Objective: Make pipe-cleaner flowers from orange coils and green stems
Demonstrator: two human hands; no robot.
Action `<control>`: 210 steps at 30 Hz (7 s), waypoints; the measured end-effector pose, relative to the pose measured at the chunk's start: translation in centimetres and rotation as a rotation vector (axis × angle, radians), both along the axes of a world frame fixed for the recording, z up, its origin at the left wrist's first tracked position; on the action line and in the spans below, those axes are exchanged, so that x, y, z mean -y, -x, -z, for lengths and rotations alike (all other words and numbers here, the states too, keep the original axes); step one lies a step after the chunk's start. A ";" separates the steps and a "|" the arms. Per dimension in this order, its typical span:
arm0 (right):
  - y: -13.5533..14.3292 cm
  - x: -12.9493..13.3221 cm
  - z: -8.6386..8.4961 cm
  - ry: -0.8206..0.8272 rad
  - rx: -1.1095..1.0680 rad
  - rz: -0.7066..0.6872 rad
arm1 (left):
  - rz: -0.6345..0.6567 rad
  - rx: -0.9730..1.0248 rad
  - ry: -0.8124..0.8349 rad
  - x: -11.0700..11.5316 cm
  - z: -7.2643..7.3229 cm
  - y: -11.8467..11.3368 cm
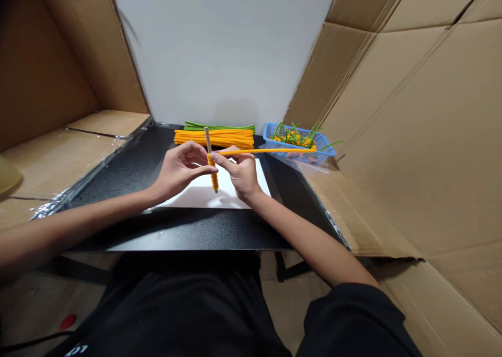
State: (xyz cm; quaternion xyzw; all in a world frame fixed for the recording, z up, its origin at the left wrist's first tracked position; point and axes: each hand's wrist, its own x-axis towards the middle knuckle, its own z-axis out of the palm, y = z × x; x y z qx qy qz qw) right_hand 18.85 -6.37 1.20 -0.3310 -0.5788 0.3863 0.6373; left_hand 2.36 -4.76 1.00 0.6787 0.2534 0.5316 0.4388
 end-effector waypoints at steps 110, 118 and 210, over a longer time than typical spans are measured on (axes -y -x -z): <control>-1.6 -1.3 0.3 0.385 -0.190 -0.273 | 0.104 -0.026 0.336 -0.7 -0.7 -0.3; -2.2 -0.9 -0.8 0.380 -0.141 -0.462 | 0.630 -0.054 0.494 -1.2 -1.7 0.8; -1.0 0.1 -1.1 0.292 -0.113 -0.511 | 0.842 -0.148 0.468 -1.8 -1.5 1.4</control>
